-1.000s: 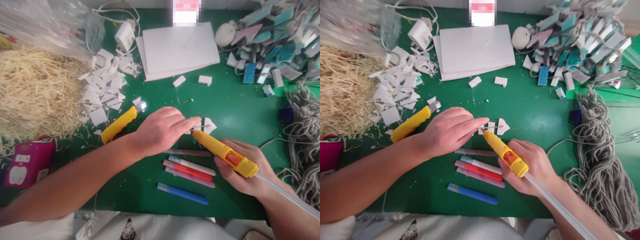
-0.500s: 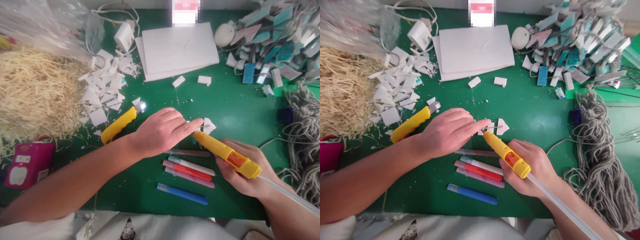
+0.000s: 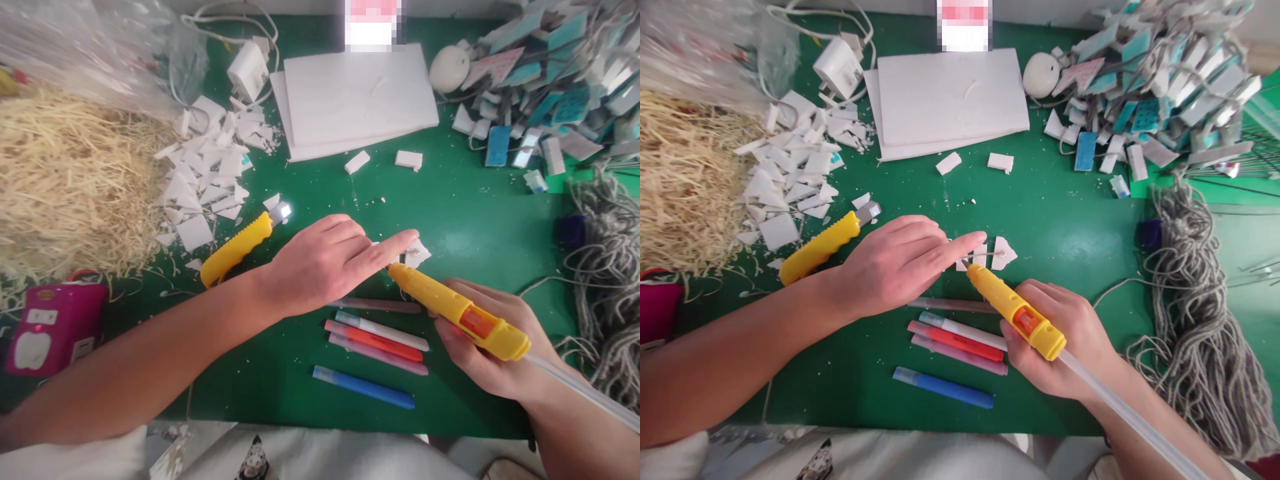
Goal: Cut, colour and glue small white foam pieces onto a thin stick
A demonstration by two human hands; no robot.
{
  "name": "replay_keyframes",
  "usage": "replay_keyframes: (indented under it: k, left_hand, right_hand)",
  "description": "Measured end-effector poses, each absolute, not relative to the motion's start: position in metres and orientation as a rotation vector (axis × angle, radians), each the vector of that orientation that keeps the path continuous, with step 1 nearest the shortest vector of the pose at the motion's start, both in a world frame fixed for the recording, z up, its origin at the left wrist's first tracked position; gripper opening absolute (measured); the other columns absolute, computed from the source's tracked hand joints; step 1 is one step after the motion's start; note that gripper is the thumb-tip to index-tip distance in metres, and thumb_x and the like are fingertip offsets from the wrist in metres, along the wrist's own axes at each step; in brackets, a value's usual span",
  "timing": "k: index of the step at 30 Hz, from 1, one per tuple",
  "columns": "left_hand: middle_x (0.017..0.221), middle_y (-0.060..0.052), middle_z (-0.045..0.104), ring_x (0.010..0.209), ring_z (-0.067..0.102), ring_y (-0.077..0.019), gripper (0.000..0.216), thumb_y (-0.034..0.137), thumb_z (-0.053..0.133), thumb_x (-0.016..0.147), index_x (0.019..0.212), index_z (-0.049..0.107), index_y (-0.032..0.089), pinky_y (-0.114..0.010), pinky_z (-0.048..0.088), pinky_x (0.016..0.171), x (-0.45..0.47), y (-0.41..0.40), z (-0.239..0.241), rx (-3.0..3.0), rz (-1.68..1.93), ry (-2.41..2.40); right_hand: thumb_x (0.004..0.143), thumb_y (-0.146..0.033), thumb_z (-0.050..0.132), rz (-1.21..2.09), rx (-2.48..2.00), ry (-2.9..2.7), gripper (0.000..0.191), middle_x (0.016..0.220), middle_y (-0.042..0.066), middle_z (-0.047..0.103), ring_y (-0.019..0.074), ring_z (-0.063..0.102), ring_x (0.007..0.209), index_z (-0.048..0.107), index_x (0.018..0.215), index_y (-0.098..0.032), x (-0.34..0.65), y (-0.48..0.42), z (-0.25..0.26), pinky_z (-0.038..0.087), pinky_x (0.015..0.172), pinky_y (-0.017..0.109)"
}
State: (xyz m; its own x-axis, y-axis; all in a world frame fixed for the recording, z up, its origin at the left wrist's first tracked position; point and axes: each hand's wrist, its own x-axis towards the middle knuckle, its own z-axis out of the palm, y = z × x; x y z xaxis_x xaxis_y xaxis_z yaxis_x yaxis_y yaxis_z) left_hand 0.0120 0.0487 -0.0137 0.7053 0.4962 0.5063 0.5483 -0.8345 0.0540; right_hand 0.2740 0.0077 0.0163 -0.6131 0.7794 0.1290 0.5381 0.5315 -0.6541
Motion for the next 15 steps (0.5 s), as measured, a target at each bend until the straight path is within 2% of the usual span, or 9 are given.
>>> replay_keyframes:
  k: [9, 13, 15]
  left_hand:
    - [0.071, 0.005, 0.06, 0.076, 0.059, -0.0138, 0.043, 0.002, 0.043, 0.101, 0.144, 0.045, 0.008, -0.03, 0.054, 0.085, 0.0139, 0.0485, -0.0151, -2.819, -0.785, -0.873]
    - [0.07, 0.006, 0.059, 0.075, 0.059, -0.0133, 0.042, 0.002, 0.045, 0.101, 0.143, 0.046, 0.007, -0.029, 0.055, 0.084, 0.0147, 0.0486, -0.0156, -2.804, -0.804, -0.863]
    - [0.07, 0.006, 0.059, 0.075, 0.059, -0.0133, 0.042, 0.003, 0.046, 0.101, 0.143, 0.046, 0.007, -0.029, 0.054, 0.084, 0.0148, 0.0484, -0.0158, -2.803, -0.809, -0.857]
  right_hand:
    - [0.093, -0.012, 0.05, 0.907, -1.089, -2.322, 0.013, 0.069, -0.002, 0.054, 0.0116, 0.048, 0.052, 0.05, 0.09, -0.024, 0.2779, 0.0054, 0.0186, 0.041, 0.05, 0.027]
    - [0.093, -0.012, 0.051, 0.907, -1.101, -2.306, 0.015, 0.066, -0.004, 0.048, 0.0099, 0.044, 0.05, 0.046, 0.085, -0.024, 0.2749, 0.0048, 0.0182, 0.04, 0.049, 0.025]
    - [0.094, -0.016, 0.051, 0.897, -1.17, -2.3, 0.015, 0.066, -0.003, 0.051, 0.0104, 0.046, 0.051, 0.046, 0.082, -0.024, 0.2749, 0.0031, 0.0162, 0.042, 0.049, 0.025]
